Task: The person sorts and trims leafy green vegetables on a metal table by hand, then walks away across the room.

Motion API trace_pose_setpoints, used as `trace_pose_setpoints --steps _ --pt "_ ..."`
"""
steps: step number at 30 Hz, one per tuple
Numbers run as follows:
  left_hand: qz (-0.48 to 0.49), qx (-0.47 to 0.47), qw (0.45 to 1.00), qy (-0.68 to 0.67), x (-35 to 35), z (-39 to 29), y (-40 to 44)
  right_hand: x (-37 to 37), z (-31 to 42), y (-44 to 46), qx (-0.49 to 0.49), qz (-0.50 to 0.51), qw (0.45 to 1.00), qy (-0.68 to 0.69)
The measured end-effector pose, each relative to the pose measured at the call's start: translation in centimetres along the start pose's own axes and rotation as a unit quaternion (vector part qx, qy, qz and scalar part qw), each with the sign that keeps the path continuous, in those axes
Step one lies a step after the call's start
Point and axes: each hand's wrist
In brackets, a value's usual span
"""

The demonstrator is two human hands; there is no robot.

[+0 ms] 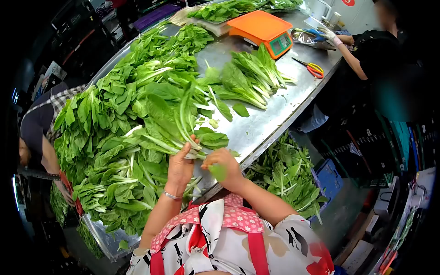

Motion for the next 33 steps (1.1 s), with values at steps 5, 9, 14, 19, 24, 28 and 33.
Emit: trace_pose_setpoints --steps 5,9,14,19,24,28,33 --pt "0.021 -0.085 0.991 0.102 0.0 -0.3 -0.3 3.0 -1.0 0.4 -0.247 0.252 0.9 -0.257" --pt "-0.012 -0.123 0.955 0.27 -1.0 1.0 -1.4 1.6 1.8 3.2 -0.235 0.069 0.97 0.009" --pt "0.049 -0.283 0.82 0.495 -1.5 4.1 -1.7 -0.7 1.8 2.9 -0.236 0.052 0.97 -0.025" --pt "0.131 -0.231 0.714 0.648 -2.1 4.9 -1.0 1.4 -1.6 2.4 -0.312 -0.001 0.948 0.071" --pt "0.168 -0.222 0.79 0.547 -3.9 5.6 0.1 7.0 -5.6 7.2 -0.179 -0.137 0.971 -0.074" --pt "0.112 -0.174 0.816 0.539 -3.5 5.4 0.9 12.4 -10.4 12.5 -0.061 -0.159 0.95 -0.261" --pt "0.066 -0.151 0.82 0.549 -3.2 5.0 1.4 12.4 -17.1 12.6 -0.237 0.119 0.808 -0.526"
Point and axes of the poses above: each hand's wrist, its own y-axis towards the middle knuckle, its own x-axis out of the back of the hand, z = x × y, and after that the axes turned 1 degree about x, right-handed
